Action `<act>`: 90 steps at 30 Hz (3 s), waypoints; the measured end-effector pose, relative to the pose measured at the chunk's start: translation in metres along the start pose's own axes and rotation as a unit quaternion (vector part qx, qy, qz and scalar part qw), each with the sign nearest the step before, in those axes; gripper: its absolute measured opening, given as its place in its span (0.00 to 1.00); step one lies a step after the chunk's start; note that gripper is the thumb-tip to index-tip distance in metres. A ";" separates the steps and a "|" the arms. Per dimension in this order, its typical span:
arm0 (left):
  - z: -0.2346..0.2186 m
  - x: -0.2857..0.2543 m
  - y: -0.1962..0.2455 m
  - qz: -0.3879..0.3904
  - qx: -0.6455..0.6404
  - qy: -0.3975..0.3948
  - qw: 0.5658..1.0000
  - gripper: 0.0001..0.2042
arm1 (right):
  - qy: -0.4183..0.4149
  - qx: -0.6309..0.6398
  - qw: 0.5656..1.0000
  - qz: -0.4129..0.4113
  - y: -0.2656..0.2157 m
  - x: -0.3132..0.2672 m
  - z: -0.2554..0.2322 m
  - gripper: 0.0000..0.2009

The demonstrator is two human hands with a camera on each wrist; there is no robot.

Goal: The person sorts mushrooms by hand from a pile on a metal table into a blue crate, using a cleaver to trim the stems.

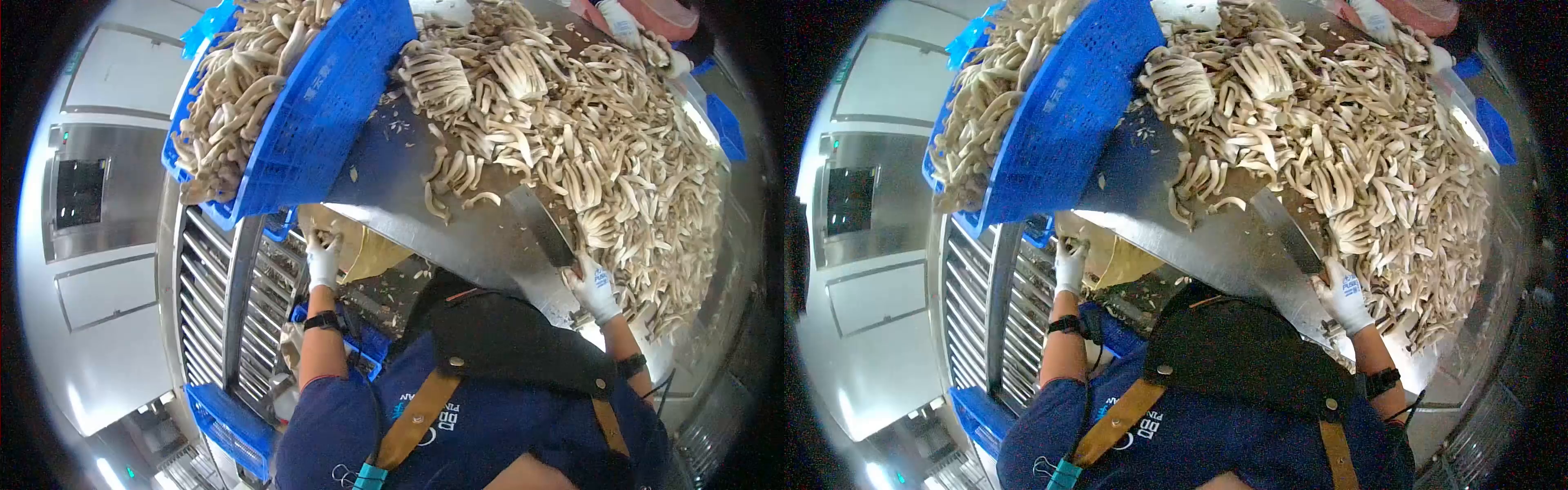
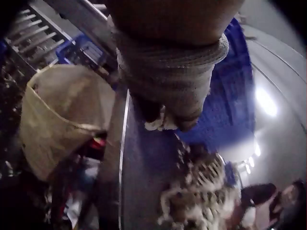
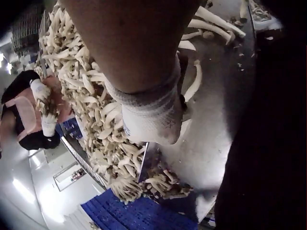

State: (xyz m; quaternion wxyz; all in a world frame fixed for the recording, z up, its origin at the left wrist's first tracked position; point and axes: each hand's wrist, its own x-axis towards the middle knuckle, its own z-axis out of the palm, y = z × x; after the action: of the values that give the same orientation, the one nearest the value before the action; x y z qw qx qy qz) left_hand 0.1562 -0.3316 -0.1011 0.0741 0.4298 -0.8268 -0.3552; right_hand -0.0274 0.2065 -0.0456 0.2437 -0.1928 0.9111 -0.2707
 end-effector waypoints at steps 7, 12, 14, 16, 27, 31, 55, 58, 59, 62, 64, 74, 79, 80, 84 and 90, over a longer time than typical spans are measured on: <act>0.045 0.014 0.167 0.123 -0.104 -0.172 0.972 0.20 | 0.057 -0.115 0.986 -0.108 0.010 -0.015 0.014 0.14; 0.146 0.142 0.336 0.438 -0.080 -0.061 0.894 0.16 | 0.006 -0.108 0.994 -0.003 -0.009 -0.030 0.024 0.15; 0.198 0.215 0.376 0.438 0.082 0.003 0.895 0.18 | -0.001 -0.118 0.993 -0.005 -0.006 -0.032 0.029 0.22; 0.219 0.252 0.430 0.364 0.172 -0.082 0.912 0.20 | -0.009 -0.112 0.994 0.020 0.000 -0.038 0.042 0.23; 0.293 0.307 0.497 0.425 0.260 -0.282 0.820 0.41 | 0.119 -0.015 0.991 0.065 0.009 -0.041 0.061 0.27; 0.306 0.311 0.507 0.396 0.217 -0.276 0.848 0.36 | 0.049 -0.067 0.995 0.058 0.024 -0.047 0.070 0.28; 0.215 -0.112 0.166 -0.332 -0.581 -0.510 0.540 0.21 | 0.081 0.049 0.991 0.096 0.024 -0.019 0.001 0.21; 0.242 -0.127 0.136 -0.358 -0.591 -0.483 0.538 0.19 | 0.135 0.035 0.988 0.064 0.033 -0.046 0.022 0.19; 0.239 -0.132 0.140 -0.351 -0.582 -0.474 0.560 0.18 | 0.135 0.060 0.988 0.048 0.028 -0.054 0.023 0.19; 0.239 -0.140 0.155 -0.276 -0.547 -0.466 0.638 0.17 | 0.139 0.085 0.986 0.029 0.004 -0.059 0.010 0.19; 0.245 -0.145 0.153 -0.311 -0.556 -0.423 0.645 0.17 | 0.133 0.091 0.987 0.025 -0.001 -0.055 0.008 0.16; 0.259 -0.149 0.133 -0.298 -0.499 -0.362 0.729 0.15 | 0.046 0.098 0.993 0.043 -0.005 -0.051 -0.003 0.15; 0.244 -0.151 0.153 -0.318 -0.457 -0.347 0.755 0.15 | 0.024 0.042 0.999 0.019 -0.017 -0.049 -0.015 0.15; 0.252 -0.147 0.141 -0.329 -0.458 -0.341 0.752 0.15 | -0.001 0.032 0.999 0.032 -0.019 -0.047 -0.016 0.15; 0.261 -0.141 0.138 -0.341 -0.461 -0.356 0.738 0.17 | -0.016 -0.009 0.999 0.033 -0.021 -0.032 0.000 0.17; 0.258 -0.127 0.143 -0.372 -0.515 -0.406 0.657 0.16 | 0.066 -0.045 0.996 -0.047 0.008 -0.018 0.055 0.21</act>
State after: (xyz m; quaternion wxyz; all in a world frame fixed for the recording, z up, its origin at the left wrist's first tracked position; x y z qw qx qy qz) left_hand 0.0305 -0.0455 -0.1744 -0.1975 0.4075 -0.2311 -0.8611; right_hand 0.0154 0.1990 -0.0849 0.1608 -0.2277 0.9265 -0.2529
